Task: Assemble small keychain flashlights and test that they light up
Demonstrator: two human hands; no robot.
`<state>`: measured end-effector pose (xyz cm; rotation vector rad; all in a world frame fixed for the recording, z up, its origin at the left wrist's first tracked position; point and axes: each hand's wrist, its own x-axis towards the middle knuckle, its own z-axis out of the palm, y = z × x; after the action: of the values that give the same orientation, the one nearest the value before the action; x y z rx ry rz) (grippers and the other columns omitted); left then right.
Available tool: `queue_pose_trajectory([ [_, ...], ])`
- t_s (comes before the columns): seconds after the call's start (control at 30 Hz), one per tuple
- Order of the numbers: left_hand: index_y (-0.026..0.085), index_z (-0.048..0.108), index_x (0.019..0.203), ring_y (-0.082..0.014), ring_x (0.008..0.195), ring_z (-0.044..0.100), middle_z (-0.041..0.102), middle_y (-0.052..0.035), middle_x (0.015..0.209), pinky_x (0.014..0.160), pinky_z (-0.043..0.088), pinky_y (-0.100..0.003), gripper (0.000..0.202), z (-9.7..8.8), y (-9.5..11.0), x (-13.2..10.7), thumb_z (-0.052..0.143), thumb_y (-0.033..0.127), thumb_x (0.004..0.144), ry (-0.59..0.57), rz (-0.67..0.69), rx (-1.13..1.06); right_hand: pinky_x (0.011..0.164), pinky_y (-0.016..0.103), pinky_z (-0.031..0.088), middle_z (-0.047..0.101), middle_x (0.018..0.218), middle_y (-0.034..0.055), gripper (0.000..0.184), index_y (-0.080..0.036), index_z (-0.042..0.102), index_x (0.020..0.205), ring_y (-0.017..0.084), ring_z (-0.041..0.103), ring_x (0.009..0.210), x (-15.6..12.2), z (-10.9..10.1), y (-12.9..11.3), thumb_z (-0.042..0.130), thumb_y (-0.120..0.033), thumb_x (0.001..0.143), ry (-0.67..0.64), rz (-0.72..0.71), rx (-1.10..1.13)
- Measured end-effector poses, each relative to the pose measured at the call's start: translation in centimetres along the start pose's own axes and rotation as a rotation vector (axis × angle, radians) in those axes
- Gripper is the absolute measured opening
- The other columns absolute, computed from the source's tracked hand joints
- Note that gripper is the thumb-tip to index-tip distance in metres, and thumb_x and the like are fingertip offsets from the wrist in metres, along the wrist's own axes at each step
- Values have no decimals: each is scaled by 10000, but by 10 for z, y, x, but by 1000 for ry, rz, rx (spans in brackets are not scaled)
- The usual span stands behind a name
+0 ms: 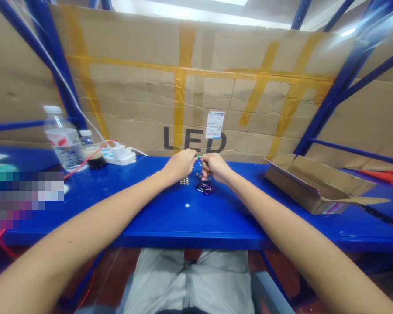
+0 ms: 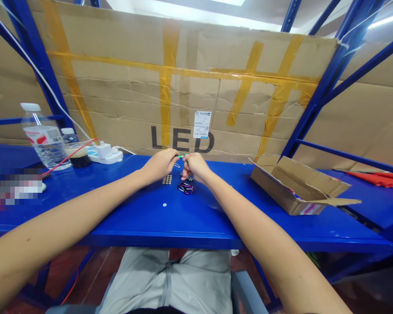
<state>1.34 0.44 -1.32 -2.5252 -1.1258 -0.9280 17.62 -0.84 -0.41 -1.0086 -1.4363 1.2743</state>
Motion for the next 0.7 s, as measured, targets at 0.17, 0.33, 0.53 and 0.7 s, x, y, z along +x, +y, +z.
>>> queue_pose_trajectory([
  [0.17,131,610,1047,-262,979,623,665,-147,1023,860,477,-380,237,-2,2,-1,392,200,987,-4,6,26,352,270,494,340,376,-91,174,-214,433,743,120,396,301,0,-1,0,412,-92,864,6,18,-1],
  [0.33,164,604,923,-200,830,595,666,-70,880,750,442,-320,134,-4,6,5,488,230,931,135,-267,-331,362,243,471,295,384,-120,174,-226,398,766,94,325,303,-1,0,0,442,-157,920,-32,23,49],
  [0.53,162,617,649,-126,591,442,511,28,569,603,336,-283,264,-7,5,10,616,353,831,50,-461,-738,380,253,488,290,407,-121,186,-226,389,768,86,299,320,-7,6,-3,435,-174,940,-141,31,58],
  [0.7,166,599,567,-109,536,398,460,48,487,568,303,-277,209,-6,7,9,606,249,759,64,-517,-851,419,291,537,312,449,-111,175,-220,398,761,91,346,357,-8,8,-2,461,-158,911,-217,43,125],
])
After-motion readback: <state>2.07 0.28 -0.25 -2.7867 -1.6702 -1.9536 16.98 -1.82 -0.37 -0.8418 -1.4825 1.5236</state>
